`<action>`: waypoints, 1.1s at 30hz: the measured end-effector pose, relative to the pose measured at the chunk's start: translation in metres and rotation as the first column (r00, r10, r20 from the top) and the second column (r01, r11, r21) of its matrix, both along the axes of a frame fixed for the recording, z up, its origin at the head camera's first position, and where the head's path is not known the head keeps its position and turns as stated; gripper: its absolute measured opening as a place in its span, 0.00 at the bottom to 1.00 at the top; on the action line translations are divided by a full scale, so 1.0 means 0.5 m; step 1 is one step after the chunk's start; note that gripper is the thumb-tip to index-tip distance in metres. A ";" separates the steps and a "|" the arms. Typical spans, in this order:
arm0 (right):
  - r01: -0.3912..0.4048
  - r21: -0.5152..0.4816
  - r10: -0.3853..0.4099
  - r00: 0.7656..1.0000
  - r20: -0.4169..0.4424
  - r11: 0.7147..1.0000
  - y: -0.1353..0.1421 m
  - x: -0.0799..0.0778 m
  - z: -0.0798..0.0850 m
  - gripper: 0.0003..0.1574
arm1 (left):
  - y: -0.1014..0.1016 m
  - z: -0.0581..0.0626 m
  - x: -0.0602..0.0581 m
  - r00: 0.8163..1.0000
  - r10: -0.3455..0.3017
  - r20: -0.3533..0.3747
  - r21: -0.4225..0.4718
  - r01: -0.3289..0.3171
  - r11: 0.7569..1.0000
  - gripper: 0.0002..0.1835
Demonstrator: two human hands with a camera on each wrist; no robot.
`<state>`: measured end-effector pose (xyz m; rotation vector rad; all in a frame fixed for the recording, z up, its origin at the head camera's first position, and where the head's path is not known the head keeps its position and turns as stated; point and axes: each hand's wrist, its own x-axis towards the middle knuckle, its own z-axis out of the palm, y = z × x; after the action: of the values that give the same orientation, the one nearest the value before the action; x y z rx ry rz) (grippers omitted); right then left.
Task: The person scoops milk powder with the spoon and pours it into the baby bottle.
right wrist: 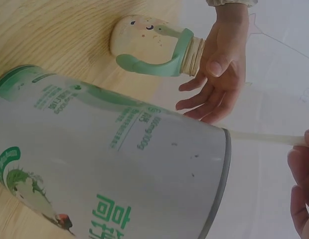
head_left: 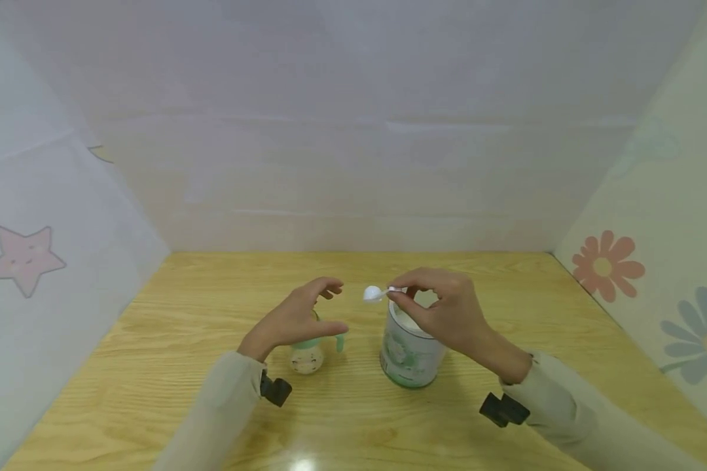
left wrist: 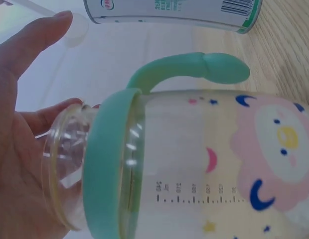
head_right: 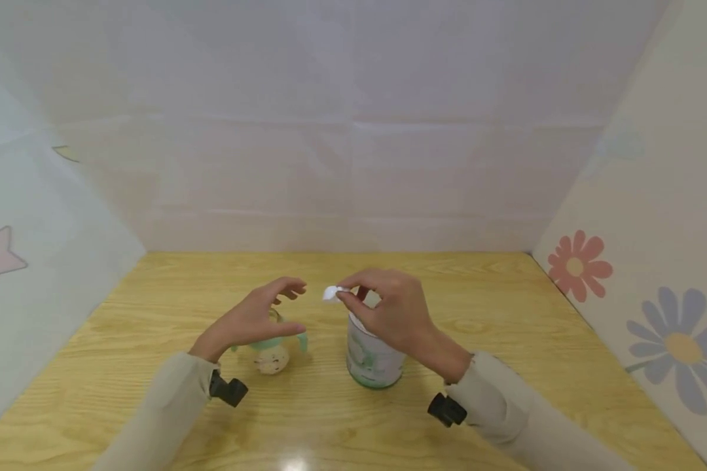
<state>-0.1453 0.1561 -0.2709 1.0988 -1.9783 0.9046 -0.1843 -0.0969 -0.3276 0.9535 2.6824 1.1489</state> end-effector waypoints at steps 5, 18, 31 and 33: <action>0.024 0.008 -0.024 1.000 -0.009 1.000 0.009 0.003 0.004 0.15 | 0.017 0.006 -0.002 1.000 -0.015 -0.016 -0.010 0.015 1.000 0.39; 0.053 0.015 -0.053 0.998 -0.017 0.998 0.039 0.012 0.021 0.16 | 0.077 0.009 -0.005 0.998 -0.066 0.019 0.015 0.066 0.998 0.40; 0.132 0.028 -0.131 0.991 -0.012 0.991 0.061 0.022 0.014 0.16 | 0.106 0.007 0.002 0.994 -0.073 0.081 0.019 0.072 0.997 0.42; 0.138 0.030 -0.137 0.990 -0.017 0.990 0.065 0.024 0.011 0.14 | 0.111 0.003 0.004 0.993 -0.080 0.083 0.026 0.078 0.997 0.43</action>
<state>-0.1333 0.1887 -0.2653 0.9698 -2.0349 0.7935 -0.1824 -0.0416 -0.3261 0.9820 2.5474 1.1781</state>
